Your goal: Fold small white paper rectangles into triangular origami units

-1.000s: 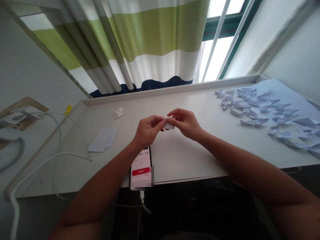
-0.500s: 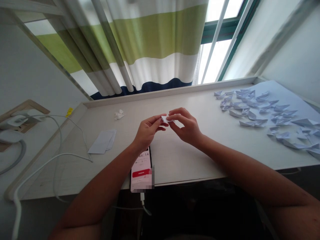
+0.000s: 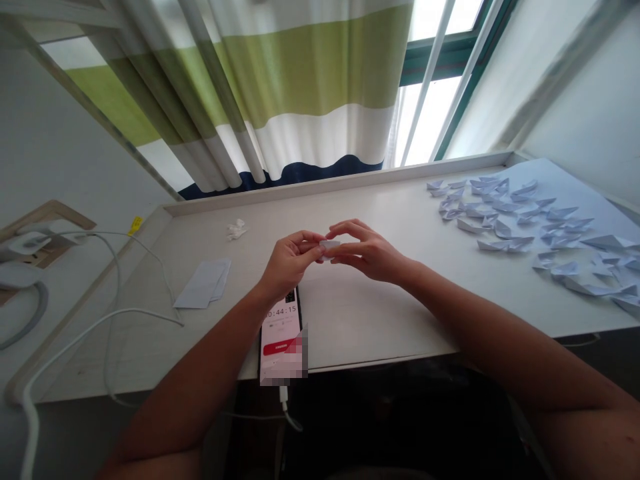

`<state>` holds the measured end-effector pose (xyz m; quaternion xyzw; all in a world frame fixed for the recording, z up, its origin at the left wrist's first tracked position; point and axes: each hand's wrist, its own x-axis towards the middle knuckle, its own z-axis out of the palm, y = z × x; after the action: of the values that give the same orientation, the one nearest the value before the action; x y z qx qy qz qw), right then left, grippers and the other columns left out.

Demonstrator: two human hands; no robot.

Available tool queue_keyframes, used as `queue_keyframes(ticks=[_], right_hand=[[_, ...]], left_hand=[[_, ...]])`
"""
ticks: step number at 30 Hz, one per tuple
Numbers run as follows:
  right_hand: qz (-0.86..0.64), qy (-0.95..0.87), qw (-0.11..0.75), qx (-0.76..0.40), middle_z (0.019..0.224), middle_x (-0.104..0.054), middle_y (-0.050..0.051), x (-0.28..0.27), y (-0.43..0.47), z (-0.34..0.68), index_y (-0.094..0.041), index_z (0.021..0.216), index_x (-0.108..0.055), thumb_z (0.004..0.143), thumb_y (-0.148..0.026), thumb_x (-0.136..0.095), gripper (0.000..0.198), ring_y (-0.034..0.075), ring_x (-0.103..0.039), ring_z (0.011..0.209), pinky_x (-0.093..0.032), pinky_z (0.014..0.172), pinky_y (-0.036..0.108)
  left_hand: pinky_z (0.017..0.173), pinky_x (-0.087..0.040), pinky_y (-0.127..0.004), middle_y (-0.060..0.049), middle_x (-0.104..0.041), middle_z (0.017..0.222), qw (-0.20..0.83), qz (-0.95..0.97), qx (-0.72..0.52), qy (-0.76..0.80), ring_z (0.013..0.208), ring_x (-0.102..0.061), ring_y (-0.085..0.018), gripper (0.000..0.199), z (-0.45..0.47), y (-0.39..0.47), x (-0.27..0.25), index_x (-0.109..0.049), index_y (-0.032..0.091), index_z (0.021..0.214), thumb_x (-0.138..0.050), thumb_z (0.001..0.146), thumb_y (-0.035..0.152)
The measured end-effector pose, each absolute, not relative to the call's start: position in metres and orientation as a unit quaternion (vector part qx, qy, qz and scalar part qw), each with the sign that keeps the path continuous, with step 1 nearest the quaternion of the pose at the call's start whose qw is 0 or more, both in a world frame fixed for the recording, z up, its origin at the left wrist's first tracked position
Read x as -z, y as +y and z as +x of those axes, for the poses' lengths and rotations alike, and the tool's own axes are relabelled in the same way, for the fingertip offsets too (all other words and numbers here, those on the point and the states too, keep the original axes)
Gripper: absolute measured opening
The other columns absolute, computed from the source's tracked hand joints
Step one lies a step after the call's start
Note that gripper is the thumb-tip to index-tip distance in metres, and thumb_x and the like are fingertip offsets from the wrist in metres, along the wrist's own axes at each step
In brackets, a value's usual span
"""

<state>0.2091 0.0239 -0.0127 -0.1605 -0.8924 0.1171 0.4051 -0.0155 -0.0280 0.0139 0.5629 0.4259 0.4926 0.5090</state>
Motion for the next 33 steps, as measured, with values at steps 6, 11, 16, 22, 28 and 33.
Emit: queue_keyframes(ticks=[6,11,16,22,28,33], right_hand=[[-0.196,-0.843,0.439,-0.24,0.103,-0.074,0.006,0.018,0.02,0.202,-0.025,0.101,-0.08,0.106,-0.038,-0.073,0.016,0.02,-0.072,0.091,-0.063,0.083,0.039],[-0.212,-0.8,0.484,-0.284,0.101,-0.073,0.005,0.016,0.014,0.196,-0.024,0.095,-0.075,0.104,-0.045,-0.075,0.023,0.019,-0.073,0.088,-0.066,0.082,0.04],[-0.205,-0.784,0.512,-0.283,0.1,-0.075,0.005,0.016,0.013,0.195,-0.023,0.094,-0.074,0.106,-0.043,-0.072,0.023,0.018,-0.074,0.086,-0.069,0.078,0.038],[-0.225,-0.752,0.549,-0.287,0.097,-0.076,0.005,0.015,0.011,0.193,-0.024,0.092,-0.077,0.101,-0.044,-0.078,0.022,0.018,-0.074,0.086,-0.069,0.076,0.037],[-0.217,-0.727,0.574,-0.308,0.092,-0.079,0.005,0.011,0.006,0.191,-0.023,0.088,-0.079,0.098,-0.045,-0.083,0.025,0.018,-0.075,0.081,-0.067,0.072,0.035],[-0.253,-0.701,0.572,-0.343,0.084,-0.078,0.004,0.01,0.003,0.189,-0.021,0.083,-0.075,0.093,-0.05,-0.086,0.032,0.018,-0.073,0.075,-0.065,0.07,0.036]], left_hand=[[0.09,-0.065,-0.042,-0.01,-0.086,0.099,0.484,0.606,-0.482,0.407,0.087,-0.08,-0.022,0.031,-0.013,-0.03,-0.011,-0.085,0.019,0.108,-0.092,0.084,0.038],[0.091,-0.065,-0.041,-0.012,-0.086,0.106,0.468,0.629,-0.477,0.395,0.098,-0.082,-0.025,0.039,-0.015,-0.031,-0.012,-0.08,0.016,0.117,-0.089,0.089,0.041],[0.091,-0.064,-0.038,-0.008,-0.086,0.106,0.457,0.641,-0.485,0.382,0.098,-0.082,-0.022,0.046,-0.013,-0.034,-0.014,-0.068,0.021,0.125,-0.09,0.088,0.036],[0.089,-0.065,-0.036,-0.005,-0.084,0.094,0.36,0.653,-0.522,0.413,0.089,-0.079,-0.02,0.027,-0.01,-0.034,-0.007,-0.078,0.02,0.097,-0.093,0.084,0.038],[0.092,-0.067,-0.042,-0.011,-0.086,0.101,0.36,0.645,-0.532,0.415,0.095,-0.082,-0.025,0.029,-0.009,-0.037,-0.009,-0.082,0.017,0.094,-0.091,0.087,0.043],[0.082,-0.067,-0.037,-0.006,-0.084,0.084,0.429,0.611,-0.529,0.404,0.081,-0.082,-0.022,0.035,-0.008,-0.038,-0.016,-0.078,0.017,0.099,-0.095,0.082,0.042]])
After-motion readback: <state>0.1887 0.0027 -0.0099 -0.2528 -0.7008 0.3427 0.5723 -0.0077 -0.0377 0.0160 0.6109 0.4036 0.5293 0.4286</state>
